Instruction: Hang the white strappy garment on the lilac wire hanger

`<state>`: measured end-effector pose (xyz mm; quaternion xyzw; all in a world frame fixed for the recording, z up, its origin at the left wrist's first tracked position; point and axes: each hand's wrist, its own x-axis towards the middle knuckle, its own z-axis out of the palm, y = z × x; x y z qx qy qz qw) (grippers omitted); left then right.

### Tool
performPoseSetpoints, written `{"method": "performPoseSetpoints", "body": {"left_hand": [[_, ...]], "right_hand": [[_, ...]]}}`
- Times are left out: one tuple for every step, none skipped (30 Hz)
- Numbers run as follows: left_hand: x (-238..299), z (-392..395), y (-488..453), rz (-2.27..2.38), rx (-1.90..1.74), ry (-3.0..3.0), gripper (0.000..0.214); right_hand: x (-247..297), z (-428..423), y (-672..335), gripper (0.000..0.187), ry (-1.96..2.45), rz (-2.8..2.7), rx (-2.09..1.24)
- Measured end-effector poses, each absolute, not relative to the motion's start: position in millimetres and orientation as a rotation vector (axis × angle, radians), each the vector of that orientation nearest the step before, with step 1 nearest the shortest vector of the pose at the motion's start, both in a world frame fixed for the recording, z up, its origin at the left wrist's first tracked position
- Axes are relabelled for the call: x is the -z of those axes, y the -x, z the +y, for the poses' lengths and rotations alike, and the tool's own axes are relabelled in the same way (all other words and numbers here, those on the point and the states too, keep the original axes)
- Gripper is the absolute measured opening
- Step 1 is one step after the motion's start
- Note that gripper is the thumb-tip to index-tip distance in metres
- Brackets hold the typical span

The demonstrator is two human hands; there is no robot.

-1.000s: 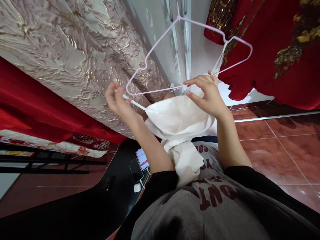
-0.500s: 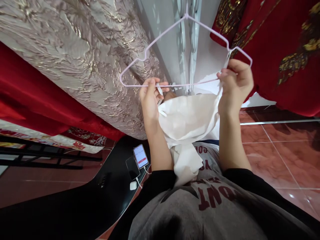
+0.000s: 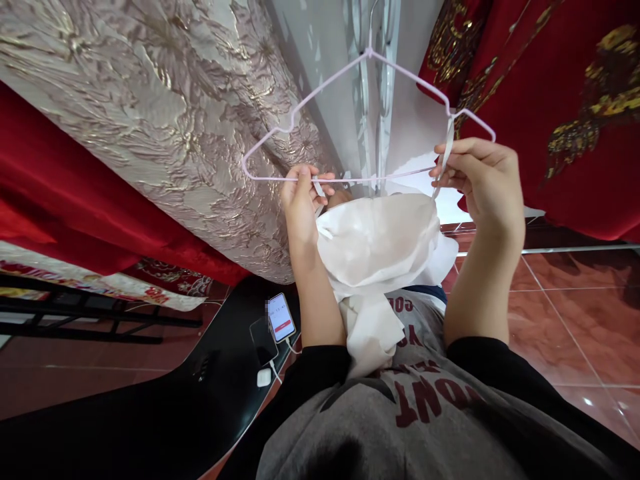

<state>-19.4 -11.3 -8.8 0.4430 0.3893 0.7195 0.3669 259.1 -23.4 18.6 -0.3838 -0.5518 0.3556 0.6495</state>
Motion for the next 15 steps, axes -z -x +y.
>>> {"method": "performPoseSetpoints", "body": {"left_hand": [[8.7,-11.7,19.2,1.0,-1.841,-1.14,0.051],[8.5,-12.2,19.2,0.997,-1.835,-1.141,0.051],[8.3,-12.8,19.3,0.995,-1.829,-1.141,0.051],[8.1,-13.3,19.3,0.994,-1.824,-1.14,0.051],[7.9,-13.9,19.3,0.993,-1.818,-1.139,0.051],[7.8,-14.4,19.2,0.993,-1.815,-1.136,0.05],[7.8,-14.9,19.1,0.99,-1.809,-1.135,0.049],[7.9,-15.2,18.9,0.986,-1.803,-1.135,0.048],[8.0,-15.5,18.7,0.98,-1.801,-1.135,0.047],[8.2,-15.6,18.6,0.972,-1.803,-1.134,0.046],[8.3,-15.6,18.7,0.963,-1.808,-1.133,0.045],[8.3,-15.5,19.0,0.956,-1.814,-1.131,0.043],[8.2,-15.2,19.2,0.953,-1.82,-1.127,0.041],[8.0,-14.8,19.3,0.955,-1.823,-1.12,0.038],[7.7,-14.4,19.1,0.963,-1.821,-1.111,0.036]], "right_hand": [[-25.6,-23.5,-254.2,0.016,0.845,-1.238,-0.801],[-33.5,-22.6,-249.3,0.021,0.821,-1.214,-0.795],[-41.9,-20.2,-244.8,0.026,0.796,-1.178,-0.784],[-49.9,-16.0,-241.2,0.032,0.769,-1.132,-0.762],[-56.7,-10.0,-239.0,0.037,0.744,-1.077,-0.727],[-61.6,-2.3,-238.6,0.04,0.731,-1.009,-0.674],[-63.5,6.3,-240.6,0.042,0.738,-0.949,-0.617],[-61.9,15.0,-245.2,0.042,0.767,-0.902,-0.557],[-56.5,22.8,-252.7,0.042,0.807,-0.866,-0.498],[-47.4,28.5,-262.7,0.04,0.856,-0.855,-0.446],[-35.4,31.3,-274.6,0.038,0.885,-0.851,-0.384],[-21.7,30.9,-287.5,0.039,0.859,-0.836,-0.336],[-7.9,27.0,-300.0,0.04,0.819,-0.838,-0.292],[4.1,20.5,-310.4,0.039,0.767,-0.929,-0.252],[12.9,12.3,-317.4,0.038,0.706,-1.056,-0.237]]}}
